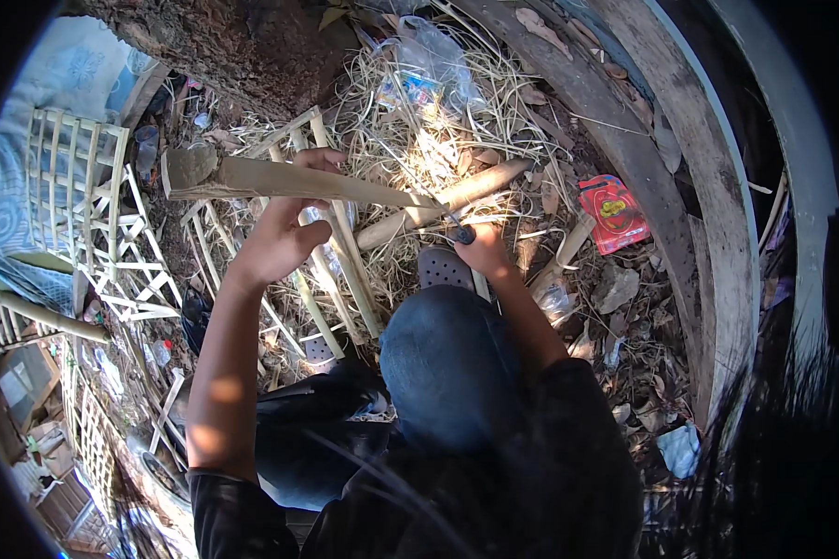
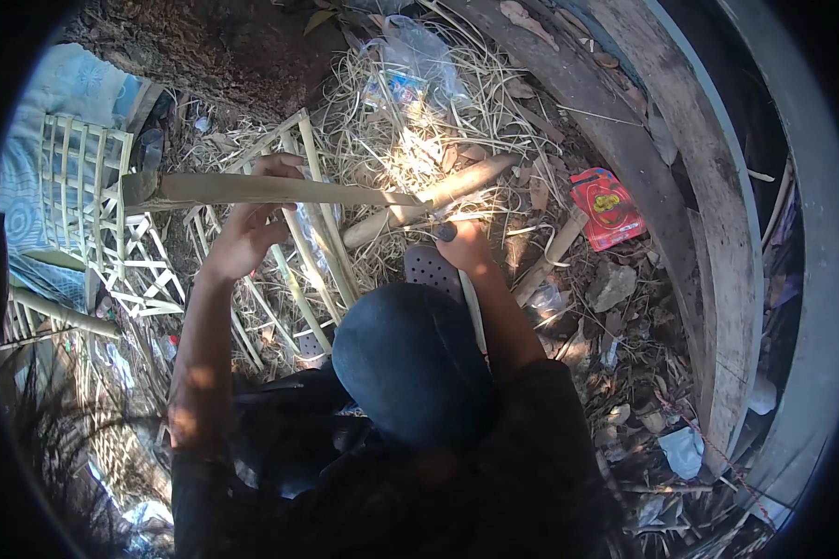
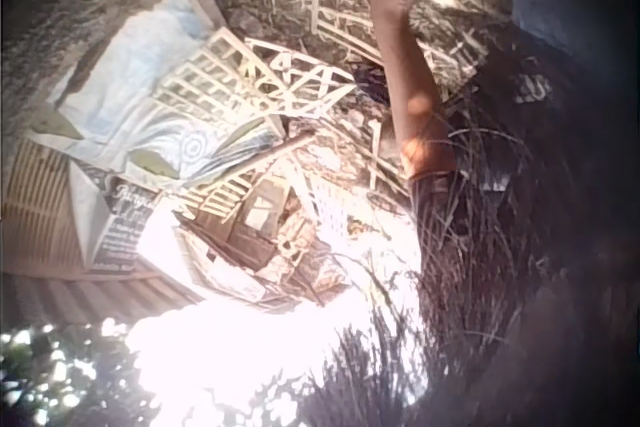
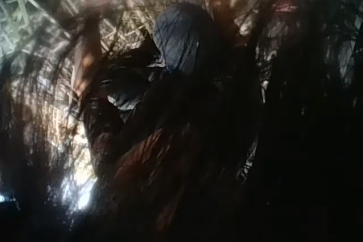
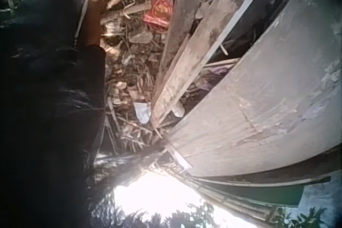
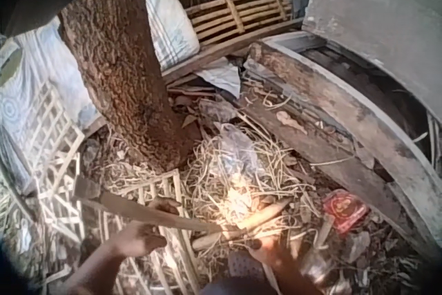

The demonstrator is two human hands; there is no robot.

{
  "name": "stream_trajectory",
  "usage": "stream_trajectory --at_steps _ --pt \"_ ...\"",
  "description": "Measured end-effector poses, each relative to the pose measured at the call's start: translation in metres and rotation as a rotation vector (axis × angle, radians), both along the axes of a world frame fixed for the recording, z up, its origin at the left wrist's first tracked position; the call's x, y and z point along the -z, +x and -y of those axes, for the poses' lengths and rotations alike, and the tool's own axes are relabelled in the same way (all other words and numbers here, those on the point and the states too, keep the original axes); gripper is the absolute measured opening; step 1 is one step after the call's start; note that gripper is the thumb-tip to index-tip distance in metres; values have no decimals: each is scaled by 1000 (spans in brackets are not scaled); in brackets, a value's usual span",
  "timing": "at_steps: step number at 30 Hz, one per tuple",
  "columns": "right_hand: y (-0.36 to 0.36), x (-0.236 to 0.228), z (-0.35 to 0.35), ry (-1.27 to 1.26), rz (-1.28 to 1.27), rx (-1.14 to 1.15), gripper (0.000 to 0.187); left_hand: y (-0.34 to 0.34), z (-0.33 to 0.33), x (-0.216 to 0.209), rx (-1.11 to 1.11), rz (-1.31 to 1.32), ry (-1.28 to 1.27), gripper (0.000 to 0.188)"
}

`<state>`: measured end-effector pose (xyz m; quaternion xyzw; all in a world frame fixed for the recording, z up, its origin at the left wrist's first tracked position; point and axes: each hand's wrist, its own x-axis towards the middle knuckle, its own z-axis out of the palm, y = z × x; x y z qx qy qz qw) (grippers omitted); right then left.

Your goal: The person constructs a bamboo frame by tying slats together with wire and using a hammer, then uses a machete to shave and trim a bamboo slat while sitting on the ground.

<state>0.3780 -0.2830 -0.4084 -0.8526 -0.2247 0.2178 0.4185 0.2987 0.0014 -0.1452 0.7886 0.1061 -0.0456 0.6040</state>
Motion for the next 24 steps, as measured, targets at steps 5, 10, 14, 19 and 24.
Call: stream_trajectory --at_steps 5,10,14,19,24 --pt "-3 -6 2 -65 -104 65 12 15 32 0 -160 245 137 37" --pt "-4 -16 4 -190 -94 8 23 33 51 -2 -232 396 -224 36" --pt "-8 -5 7 -246 -153 23 26 36 82 3 -410 364 -327 40" --pt "-14 16 13 -207 -4 42 27 42 112 12 -539 425 -363 43" --pt "-18 -7 14 -240 -88 56 30 50 116 17 -640 573 -171 45"
